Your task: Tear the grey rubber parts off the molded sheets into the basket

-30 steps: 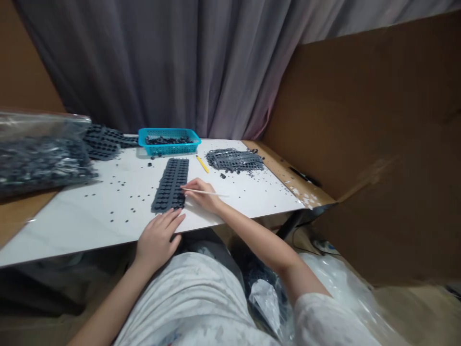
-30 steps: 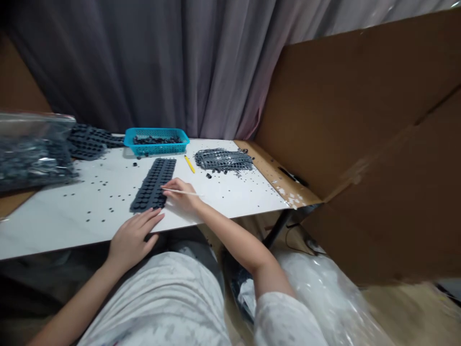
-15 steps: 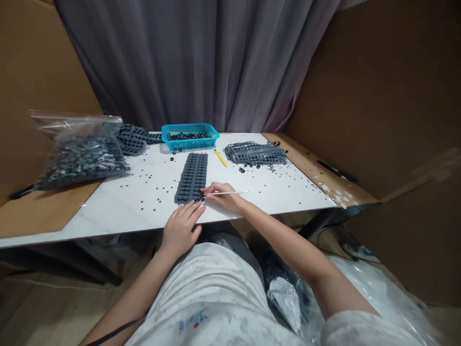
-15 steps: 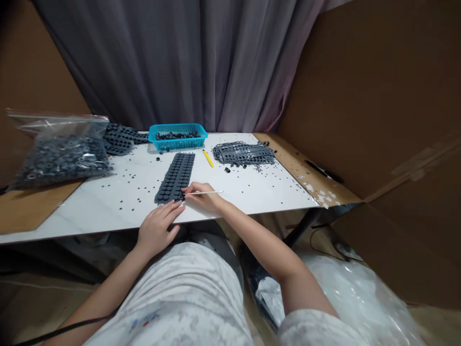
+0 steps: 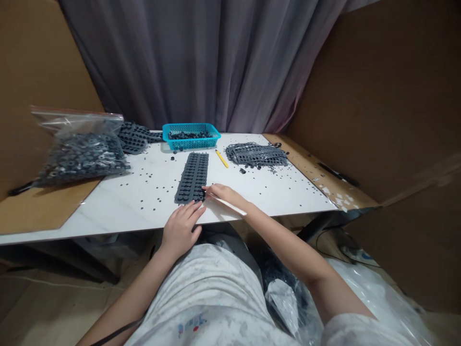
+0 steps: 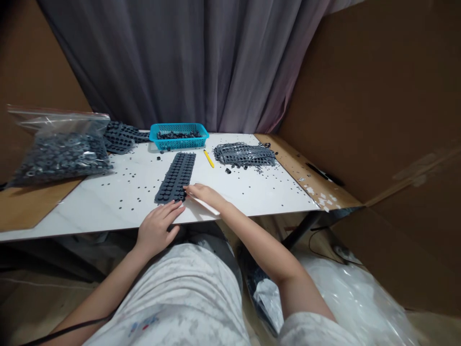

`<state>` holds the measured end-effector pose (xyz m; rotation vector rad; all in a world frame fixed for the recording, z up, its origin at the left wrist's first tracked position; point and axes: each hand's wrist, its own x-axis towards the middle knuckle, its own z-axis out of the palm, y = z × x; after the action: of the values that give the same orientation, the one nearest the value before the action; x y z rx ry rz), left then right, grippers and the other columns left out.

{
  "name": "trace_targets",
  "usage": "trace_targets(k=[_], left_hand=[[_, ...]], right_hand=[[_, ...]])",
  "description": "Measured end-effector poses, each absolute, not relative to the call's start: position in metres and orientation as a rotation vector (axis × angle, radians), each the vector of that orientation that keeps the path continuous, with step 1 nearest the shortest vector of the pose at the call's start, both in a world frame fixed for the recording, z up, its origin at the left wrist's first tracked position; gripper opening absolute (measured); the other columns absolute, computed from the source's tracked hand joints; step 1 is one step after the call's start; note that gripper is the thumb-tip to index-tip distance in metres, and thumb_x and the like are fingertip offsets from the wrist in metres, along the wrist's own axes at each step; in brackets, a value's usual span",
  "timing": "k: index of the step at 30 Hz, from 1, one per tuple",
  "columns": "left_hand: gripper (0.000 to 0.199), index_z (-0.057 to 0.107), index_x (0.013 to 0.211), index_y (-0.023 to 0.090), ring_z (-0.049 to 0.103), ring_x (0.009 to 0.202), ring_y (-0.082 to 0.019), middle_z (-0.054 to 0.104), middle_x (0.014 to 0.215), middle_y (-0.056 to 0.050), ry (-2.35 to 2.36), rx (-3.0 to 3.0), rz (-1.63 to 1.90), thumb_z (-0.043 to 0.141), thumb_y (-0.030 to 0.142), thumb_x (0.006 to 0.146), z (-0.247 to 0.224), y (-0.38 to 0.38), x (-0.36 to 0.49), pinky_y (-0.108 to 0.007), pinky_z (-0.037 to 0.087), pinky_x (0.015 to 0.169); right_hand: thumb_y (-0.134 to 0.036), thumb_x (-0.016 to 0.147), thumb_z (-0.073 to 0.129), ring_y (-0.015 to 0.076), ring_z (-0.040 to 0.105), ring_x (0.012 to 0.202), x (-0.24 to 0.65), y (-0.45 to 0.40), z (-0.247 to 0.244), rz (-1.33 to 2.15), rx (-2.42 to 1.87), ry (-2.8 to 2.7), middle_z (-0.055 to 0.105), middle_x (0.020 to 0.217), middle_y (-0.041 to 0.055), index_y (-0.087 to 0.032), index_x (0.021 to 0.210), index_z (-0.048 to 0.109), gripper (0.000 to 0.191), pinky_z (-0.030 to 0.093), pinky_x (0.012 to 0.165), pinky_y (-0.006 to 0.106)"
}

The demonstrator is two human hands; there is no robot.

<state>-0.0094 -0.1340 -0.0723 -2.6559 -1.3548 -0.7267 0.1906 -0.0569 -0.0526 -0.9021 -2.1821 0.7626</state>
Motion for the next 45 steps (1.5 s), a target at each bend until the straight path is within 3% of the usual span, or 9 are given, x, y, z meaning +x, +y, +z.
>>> trace_targets(k=[4, 13, 27, 34, 40, 45], left_hand=[[0.045, 0.056, 0.119, 0.021, 0.046, 0.122, -0.026, 0.054, 0.131, -0.006, -1.359, -2.666, -0.734, 0.049, 0.014, 0.075, -0.073, -0.134, -0.010, -0.043, 0.035, 0.101], [0.044, 0.057, 0.119, 0.019, 0.046, 0.122, -0.026, 0.054, 0.131, -0.007, -1.356, -2.684, -0.720, 0.050, 0.015, 0.076, -0.075, -0.134, -0.011, -0.044, 0.035, 0.101], [0.046, 0.058, 0.118, 0.022, 0.048, 0.120, -0.026, 0.057, 0.127, -0.007, -1.397, -2.699, -0.781, 0.051, 0.015, 0.073, -0.073, -0.133, -0.010, -0.045, 0.037, 0.100], [0.045, 0.058, 0.117, 0.021, 0.049, 0.119, -0.025, 0.056, 0.128, -0.006, -1.394, -2.701, -0.784, 0.050, 0.013, 0.074, -0.070, -0.135, -0.009, -0.043, 0.037, 0.099], [0.047, 0.056, 0.120, 0.023, 0.047, 0.120, -0.026, 0.055, 0.130, -0.006, -1.388, -2.708, -0.790, 0.050, 0.014, 0.074, -0.073, -0.134, -0.010, -0.045, 0.037, 0.099], [0.046, 0.056, 0.119, 0.023, 0.047, 0.121, -0.027, 0.054, 0.131, -0.006, -1.375, -2.704, -0.797, 0.050, 0.014, 0.074, -0.077, -0.134, -0.010, -0.045, 0.036, 0.099]], right_hand=[[-0.035, 0.088, 0.047, 0.0202, 0.061, 0.101, 0.195, -0.062, -0.052, 0.814, -0.887, -2.138, 0.062, 0.118, 0.0102, -0.018, 0.104, 0.053, 0.024, 0.048, 0.082, 0.034], [-0.035, 0.088, 0.047, 0.0196, 0.060, 0.106, 0.196, -0.063, -0.056, 0.832, -0.813, -2.198, 0.062, 0.117, 0.0122, -0.017, 0.098, 0.056, 0.023, 0.050, 0.083, 0.032], [-0.026, 0.085, 0.051, 0.0205, 0.057, 0.104, 0.187, -0.043, -0.052, 0.607, -0.751, -2.369, 0.061, 0.116, 0.0091, -0.021, 0.086, 0.062, 0.012, 0.042, 0.094, 0.037], [-0.030, 0.085, 0.050, 0.0248, 0.056, 0.104, 0.194, -0.027, -0.057, 0.582, -0.966, -2.112, 0.062, 0.111, 0.0127, -0.019, 0.098, 0.058, 0.019, 0.040, 0.093, 0.044], [-0.036, 0.088, 0.046, 0.0224, 0.055, 0.111, 0.195, -0.042, -0.050, 0.735, -0.958, -1.932, 0.059, 0.119, 0.0128, -0.019, 0.095, 0.055, 0.021, 0.040, 0.093, 0.042], [-0.037, 0.084, 0.054, 0.0219, 0.060, 0.104, 0.192, -0.056, -0.046, 0.989, -0.856, -1.977, 0.064, 0.112, 0.0113, -0.019, 0.091, 0.060, 0.021, 0.045, 0.087, 0.039]])
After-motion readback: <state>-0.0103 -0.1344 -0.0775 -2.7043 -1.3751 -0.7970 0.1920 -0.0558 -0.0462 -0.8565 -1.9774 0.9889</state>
